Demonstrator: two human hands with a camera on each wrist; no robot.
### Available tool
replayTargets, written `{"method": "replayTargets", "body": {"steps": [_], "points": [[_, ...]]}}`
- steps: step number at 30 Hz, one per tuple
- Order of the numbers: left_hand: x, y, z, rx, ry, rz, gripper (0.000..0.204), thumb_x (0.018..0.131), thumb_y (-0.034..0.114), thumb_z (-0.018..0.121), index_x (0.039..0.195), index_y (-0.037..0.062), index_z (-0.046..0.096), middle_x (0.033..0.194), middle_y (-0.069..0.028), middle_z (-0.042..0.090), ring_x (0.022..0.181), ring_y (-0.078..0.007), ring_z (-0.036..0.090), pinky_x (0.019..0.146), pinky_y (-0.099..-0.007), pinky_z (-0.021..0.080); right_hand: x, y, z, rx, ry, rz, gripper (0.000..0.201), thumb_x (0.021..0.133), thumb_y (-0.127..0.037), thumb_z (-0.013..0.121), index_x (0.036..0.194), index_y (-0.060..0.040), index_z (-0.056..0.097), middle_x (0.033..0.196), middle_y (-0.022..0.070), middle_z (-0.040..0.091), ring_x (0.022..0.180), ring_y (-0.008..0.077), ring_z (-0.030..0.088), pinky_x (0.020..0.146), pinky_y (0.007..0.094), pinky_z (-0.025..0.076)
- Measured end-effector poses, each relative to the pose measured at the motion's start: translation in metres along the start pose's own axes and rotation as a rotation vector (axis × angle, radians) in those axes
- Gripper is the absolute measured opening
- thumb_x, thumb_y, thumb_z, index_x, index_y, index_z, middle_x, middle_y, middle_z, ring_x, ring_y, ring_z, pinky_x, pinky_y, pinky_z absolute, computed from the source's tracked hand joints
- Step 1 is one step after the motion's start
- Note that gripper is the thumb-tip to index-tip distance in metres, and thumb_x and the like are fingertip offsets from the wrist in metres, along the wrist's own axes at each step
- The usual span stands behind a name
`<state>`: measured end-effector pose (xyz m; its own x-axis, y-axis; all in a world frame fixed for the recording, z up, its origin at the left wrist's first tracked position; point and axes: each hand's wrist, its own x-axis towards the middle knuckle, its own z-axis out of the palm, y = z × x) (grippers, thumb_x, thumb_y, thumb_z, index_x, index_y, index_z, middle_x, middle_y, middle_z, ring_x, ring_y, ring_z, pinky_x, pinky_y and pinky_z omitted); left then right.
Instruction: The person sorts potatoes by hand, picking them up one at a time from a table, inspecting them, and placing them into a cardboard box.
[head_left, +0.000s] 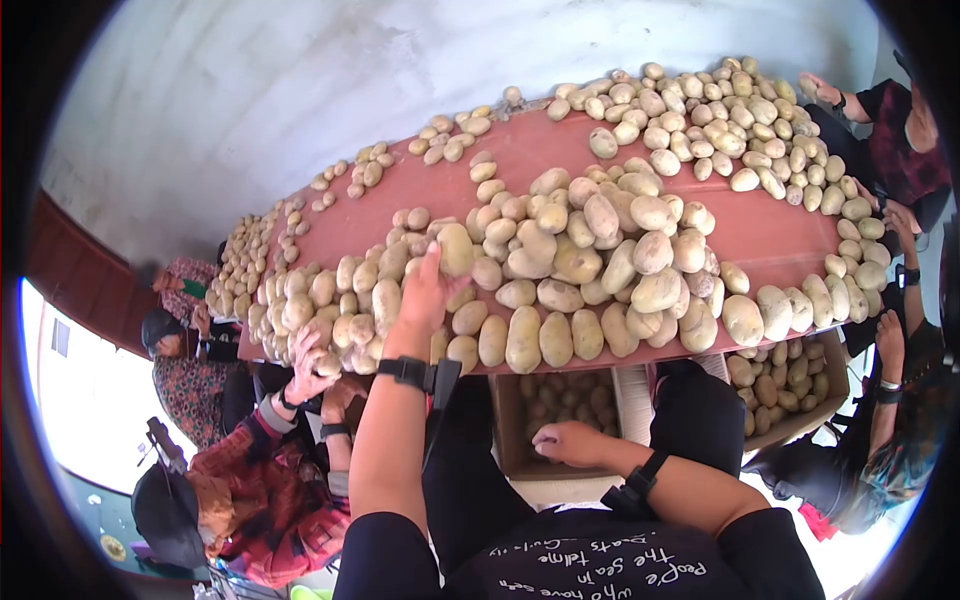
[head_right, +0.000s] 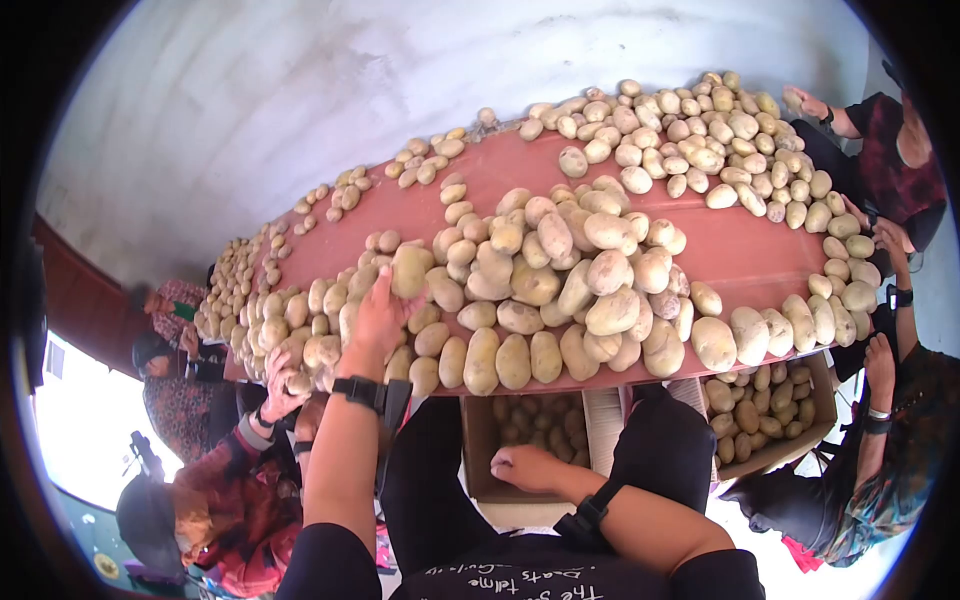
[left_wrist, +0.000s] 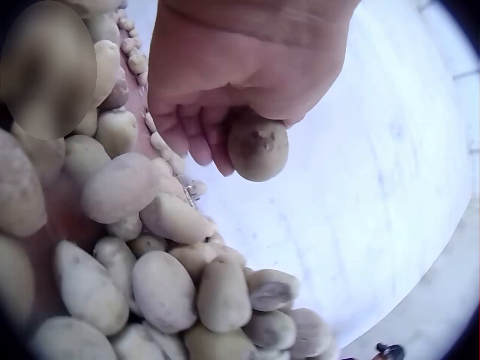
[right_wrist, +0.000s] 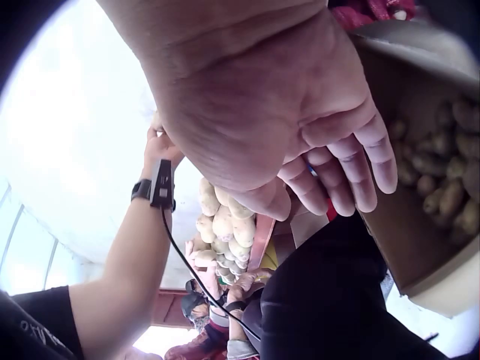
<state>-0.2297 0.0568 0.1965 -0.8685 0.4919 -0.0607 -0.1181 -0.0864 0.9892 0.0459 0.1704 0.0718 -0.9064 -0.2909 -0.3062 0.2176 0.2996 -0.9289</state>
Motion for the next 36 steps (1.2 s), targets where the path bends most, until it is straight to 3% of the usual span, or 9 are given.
{"method": "replayTargets", "body": {"steps": [2, 6, 10, 15, 18, 23, 24, 28, 36], "points": [[-0.054, 0.008, 0.013, -0.104, -0.126, -0.019, 0.043, 0.099, 0.035, 0.047, 0.126, 0.0009, 0.053, 0.110, -0.0053, 0.062, 0.096, -0.0154, 0.062, 0.083, -0.0301, 0.051, 0.005, 0.014, 0.008, 0.040, 0.021, -0.037, 0.036, 0.093, -0.035, 0.054, 0.108, -0.0042, 0.064, 0.100, 0.0136, 0.067, 0.095, 0.0274, 0.064, 0.081, 0.0371, 0.050], [-0.139, -0.029, 0.008, 0.173, -0.194, -0.097, 0.038, 0.092, 0.024, 0.061, 0.123, 0.0019, 0.055, 0.109, -0.0042, 0.062, 0.094, -0.0119, 0.060, 0.081, -0.0280, 0.051, 0.008, 0.006, 0.006, 0.696, -0.060, 0.254, 0.053, 0.099, -0.048, 0.037, 0.128, -0.0061, 0.052, 0.114, 0.0136, 0.059, 0.107, 0.0294, 0.059, 0.084, 0.0428, 0.053], [-0.195, -0.064, 0.027, 0.409, -0.334, -0.202, 0.041, 0.080, 0.013, 0.075, 0.116, 0.0020, 0.058, 0.106, -0.0043, 0.063, 0.094, -0.0106, 0.059, 0.083, -0.0262, 0.049, -0.001, -0.005, -0.003, 1.301, -0.240, 0.087, 0.048, 0.100, -0.041, 0.042, 0.134, -0.0075, 0.043, 0.115, 0.0123, 0.058, 0.110, 0.0280, 0.059, 0.088, 0.0507, 0.053], [-0.174, -0.060, 0.023, 0.469, -0.355, -0.223, 0.025, 0.087, 0.016, 0.070, 0.108, 0.0029, 0.063, 0.098, -0.0028, 0.065, 0.090, -0.0102, 0.060, 0.081, -0.0265, 0.049, -0.008, 0.000, 0.006, 0.981, -0.086, 0.199, 0.037, 0.091, -0.017, 0.062, 0.124, -0.0037, 0.053, 0.112, 0.0087, 0.057, 0.106, 0.0224, 0.057, 0.082, 0.0429, 0.057], [-0.116, -0.058, 0.000, 0.570, -0.101, -0.020, 0.029, 0.085, 0.020, 0.070, 0.107, 0.0018, 0.065, 0.096, -0.0039, 0.067, 0.092, -0.0123, 0.061, 0.082, -0.0286, 0.050, -0.003, 0.014, 0.010, 0.762, -0.013, 0.276, 0.036, 0.088, -0.016, 0.064, 0.121, -0.0032, 0.056, 0.105, 0.0093, 0.059, 0.097, 0.0214, 0.060, 0.073, 0.0375, 0.058], [-0.025, -0.041, -0.020, 1.153, 0.045, 0.279, 0.053, 0.076, 0.023, 0.074, 0.122, 0.0033, 0.056, 0.114, -0.0181, 0.063, 0.109, -0.0326, 0.058, 0.093, -0.0408, 0.047, 0.008, 0.042, 0.012, 0.610, 0.174, 0.223, 0.036, 0.084, -0.015, 0.066, 0.117, -0.0022, 0.059, 0.096, 0.0095, 0.063, 0.082, 0.0210, 0.063, 0.061, 0.0343, 0.053], [-0.010, -0.056, -0.027, 1.317, 0.040, 0.366, 0.056, 0.075, 0.024, 0.074, 0.124, 0.0038, 0.054, 0.116, -0.0188, 0.062, 0.112, -0.0346, 0.056, 0.095, -0.0429, 0.045, 0.006, 0.038, 0.011, 0.613, 0.209, 0.239, 0.037, 0.085, -0.013, 0.064, 0.120, -0.0015, 0.057, 0.100, 0.0108, 0.061, 0.088, 0.0197, 0.062, 0.067, 0.0336, 0.053], [0.019, -0.058, -0.008, 1.474, 0.003, 0.159, 0.060, 0.075, 0.024, 0.074, 0.129, 0.0076, 0.052, 0.118, -0.0188, 0.060, 0.111, -0.0364, 0.056, 0.098, -0.0436, 0.044, 0.015, 0.045, 0.005, 0.390, 0.448, 0.228, 0.039, 0.084, -0.012, 0.060, 0.121, -0.0016, 0.057, 0.110, 0.0173, 0.060, 0.091, 0.0239, 0.062, 0.072, 0.0338, 0.052], [0.024, -0.059, -0.005, 1.344, -0.010, 0.227, 0.052, 0.073, 0.022, 0.071, 0.121, 0.0059, 0.057, 0.112, -0.0209, 0.063, 0.107, -0.0374, 0.058, 0.093, -0.0429, 0.047, 0.011, 0.038, 0.016, 0.505, 0.252, 0.312, 0.046, 0.086, -0.016, 0.059, 0.128, -0.0001, 0.052, 0.119, 0.0186, 0.057, 0.102, 0.0249, 0.060, 0.085, 0.0338, 0.049]]}}
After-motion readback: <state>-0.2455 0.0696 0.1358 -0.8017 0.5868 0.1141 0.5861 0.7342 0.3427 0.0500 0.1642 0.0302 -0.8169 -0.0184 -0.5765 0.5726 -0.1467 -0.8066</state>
